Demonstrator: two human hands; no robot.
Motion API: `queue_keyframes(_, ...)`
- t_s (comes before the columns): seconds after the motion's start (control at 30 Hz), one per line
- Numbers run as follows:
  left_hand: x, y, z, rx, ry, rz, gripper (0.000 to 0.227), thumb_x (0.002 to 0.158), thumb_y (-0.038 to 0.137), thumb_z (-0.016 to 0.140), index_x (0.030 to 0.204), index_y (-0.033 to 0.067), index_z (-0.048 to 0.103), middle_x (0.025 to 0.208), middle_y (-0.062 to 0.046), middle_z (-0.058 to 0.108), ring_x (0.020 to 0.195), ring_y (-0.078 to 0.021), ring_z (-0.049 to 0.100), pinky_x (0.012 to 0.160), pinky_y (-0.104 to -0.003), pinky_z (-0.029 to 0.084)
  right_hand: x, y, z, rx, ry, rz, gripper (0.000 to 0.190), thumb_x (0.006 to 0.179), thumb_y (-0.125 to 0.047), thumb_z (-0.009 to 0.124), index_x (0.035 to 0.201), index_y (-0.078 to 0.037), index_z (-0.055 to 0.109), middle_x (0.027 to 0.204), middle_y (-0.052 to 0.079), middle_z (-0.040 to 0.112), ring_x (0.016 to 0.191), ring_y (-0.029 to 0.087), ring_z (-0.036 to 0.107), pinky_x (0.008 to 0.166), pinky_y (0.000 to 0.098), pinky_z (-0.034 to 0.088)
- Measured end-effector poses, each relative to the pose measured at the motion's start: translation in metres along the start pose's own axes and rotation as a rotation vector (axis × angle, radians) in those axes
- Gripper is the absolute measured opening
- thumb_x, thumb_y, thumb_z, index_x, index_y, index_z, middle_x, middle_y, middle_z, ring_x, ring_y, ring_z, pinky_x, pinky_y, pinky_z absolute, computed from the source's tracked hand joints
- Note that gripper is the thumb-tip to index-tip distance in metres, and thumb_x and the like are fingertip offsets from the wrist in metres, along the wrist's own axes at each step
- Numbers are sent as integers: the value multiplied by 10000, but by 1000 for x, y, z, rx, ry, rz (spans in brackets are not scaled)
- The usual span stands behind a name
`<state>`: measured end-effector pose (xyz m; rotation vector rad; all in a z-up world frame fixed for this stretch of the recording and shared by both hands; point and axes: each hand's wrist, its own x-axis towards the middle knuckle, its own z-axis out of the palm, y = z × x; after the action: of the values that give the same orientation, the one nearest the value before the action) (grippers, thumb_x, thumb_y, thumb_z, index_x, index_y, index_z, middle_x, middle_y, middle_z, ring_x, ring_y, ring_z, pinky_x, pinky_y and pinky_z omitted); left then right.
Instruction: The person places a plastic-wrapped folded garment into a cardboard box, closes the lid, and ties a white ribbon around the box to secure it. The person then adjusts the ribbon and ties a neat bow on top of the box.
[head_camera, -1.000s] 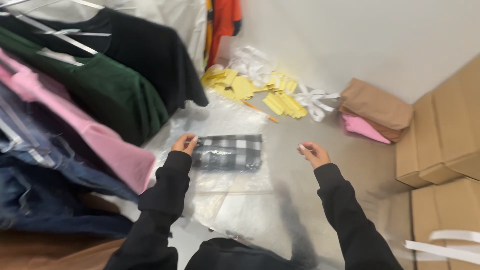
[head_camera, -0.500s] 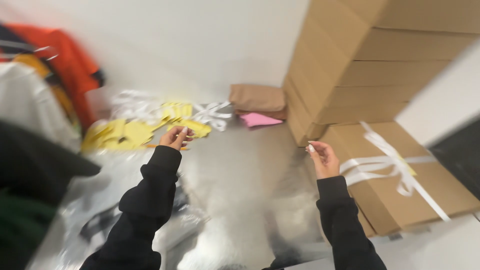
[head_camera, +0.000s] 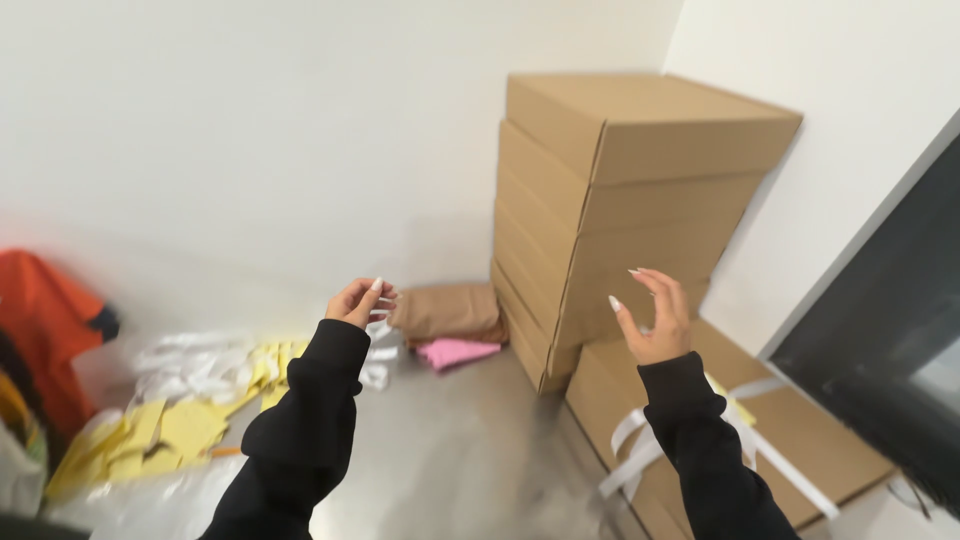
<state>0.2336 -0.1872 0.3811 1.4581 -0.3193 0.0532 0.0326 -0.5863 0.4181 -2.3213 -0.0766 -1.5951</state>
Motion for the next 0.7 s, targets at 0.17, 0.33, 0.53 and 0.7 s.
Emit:
queue_keyframes(0.17,57,6,33,-96,28,43,212,1049,273,615,1057,93,726,987,-150,759,896,-262,752,769,-376,610,71,23,9,41,-57,-17,619,866,-206,781,1406,-69,511,1448,176,478,1320,425,485,1101,548,403)
queue_keyframes(0.33,88,2,72,-152,43,19,244,1054,281,597,1100,70,710,1010,-154,750,904,-265,739,784,-387,606,129,76,27,22,-110,-6,751,910,-290,732,1552,-160,365,1654,129,235,1480,381,312,1198,536,297)
queue_keyframes(0.53,94,0,104,-145,60,-17,222,1027,278,637,1047,79,734,983,-149,766,885,-267,755,756,-386,619,173,120,48,-265,-153,-190,836,926,-428,682,1622,-217,268,1705,101,110,1535,348,191,1211,562,224)
queue_keyframes(0.7,106,-19,109,-134,103,-56,216,1019,271,646,1030,78,742,982,-154,772,878,-272,750,757,-391,615,192,141,69,-443,-306,-118,1099,801,-702,639,1630,-370,-1,1693,72,-114,1552,374,-77,1208,674,103)
